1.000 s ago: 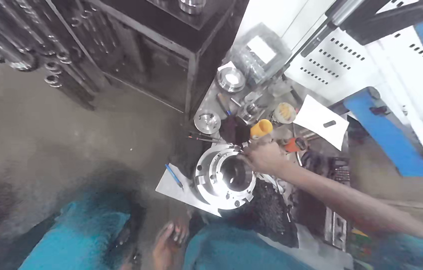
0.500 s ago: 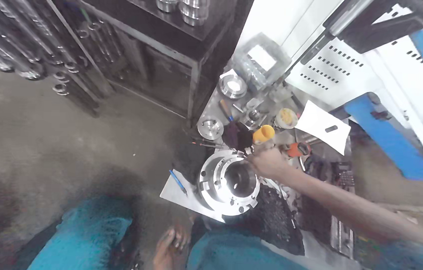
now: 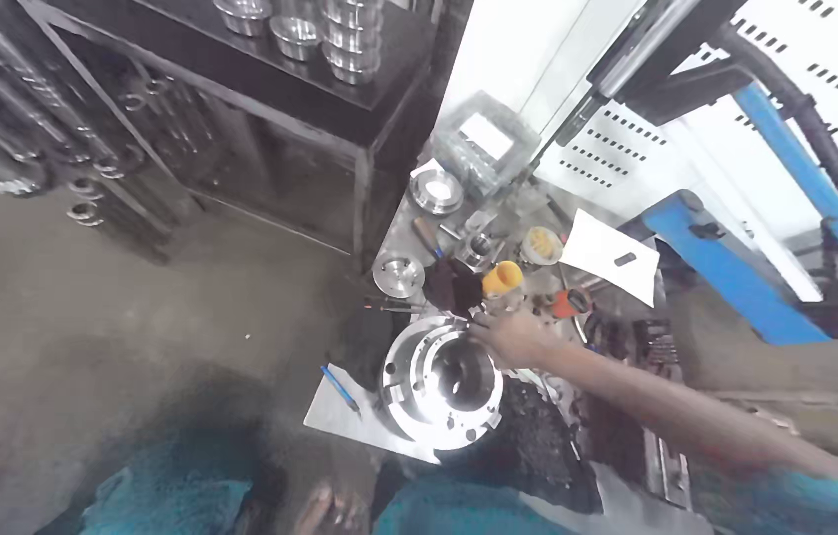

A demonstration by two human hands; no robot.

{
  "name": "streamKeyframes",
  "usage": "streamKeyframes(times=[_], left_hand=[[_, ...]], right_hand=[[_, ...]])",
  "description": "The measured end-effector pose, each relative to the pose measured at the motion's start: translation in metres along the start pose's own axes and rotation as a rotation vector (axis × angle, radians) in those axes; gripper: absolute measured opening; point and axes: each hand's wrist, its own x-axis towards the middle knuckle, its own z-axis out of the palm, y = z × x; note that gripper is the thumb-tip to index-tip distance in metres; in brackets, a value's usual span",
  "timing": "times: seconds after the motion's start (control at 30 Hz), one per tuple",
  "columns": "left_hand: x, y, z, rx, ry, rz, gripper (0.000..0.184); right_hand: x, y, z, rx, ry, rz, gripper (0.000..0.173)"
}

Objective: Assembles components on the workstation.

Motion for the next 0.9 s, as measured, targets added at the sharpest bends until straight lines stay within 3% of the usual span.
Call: streamKeyframes(times=[0.1,0.17,0.23,0.33,0.4,0.5,0.57,0.67,0.73,0.9], left_hand=[[0.006,0.001,-0.001,0.042,-0.047,0.0,0.028],[0.009,0.001,0.0,0.01,-0.083,0.007,0.029],[0.012,0.001,-0.001,0.004,-0.098,0.004,0.028],[0.015,0.002,0.001,-0.015,-0.137,0.009,0.027],[0.016,0.002,-0.001,-0.005,-0.154,0.012,0.027],[0.011,0.006,-0.003,-0.021,-0.106,0.017,0.026],[0.009,0.008,0.0,-0.038,-0.079,0.004,0.024],[0.011,0.007,0.0,-0.058,-0.08,-0.025,0.023],[0.012,0.007,0.004,-0.049,-0.07,-0.039,0.024],[0.025,-0.001,0.047,-0.054,0.059,0.019,0.043]], right_hand=[[0.0,0.0,0.011,0.042,0.173,0.043,0.033],[0.001,-0.004,0.006,0.07,0.108,0.125,0.045],[0.001,-0.005,-0.003,0.043,-0.001,0.107,0.046],[0.003,0.001,0.004,0.006,0.039,-0.054,0.03],[0.002,-0.002,0.013,-0.006,0.112,-0.011,0.025],[0.003,-0.019,0.005,0.073,-0.018,0.238,0.049],[0.001,-0.018,-0.001,0.086,-0.081,0.252,0.054],[-0.003,-0.004,0.006,0.032,-0.018,0.071,0.035],[-0.002,-0.001,0.016,0.026,0.06,0.065,0.03],[-0.007,-0.03,0.001,0.245,-0.021,0.5,0.039]])
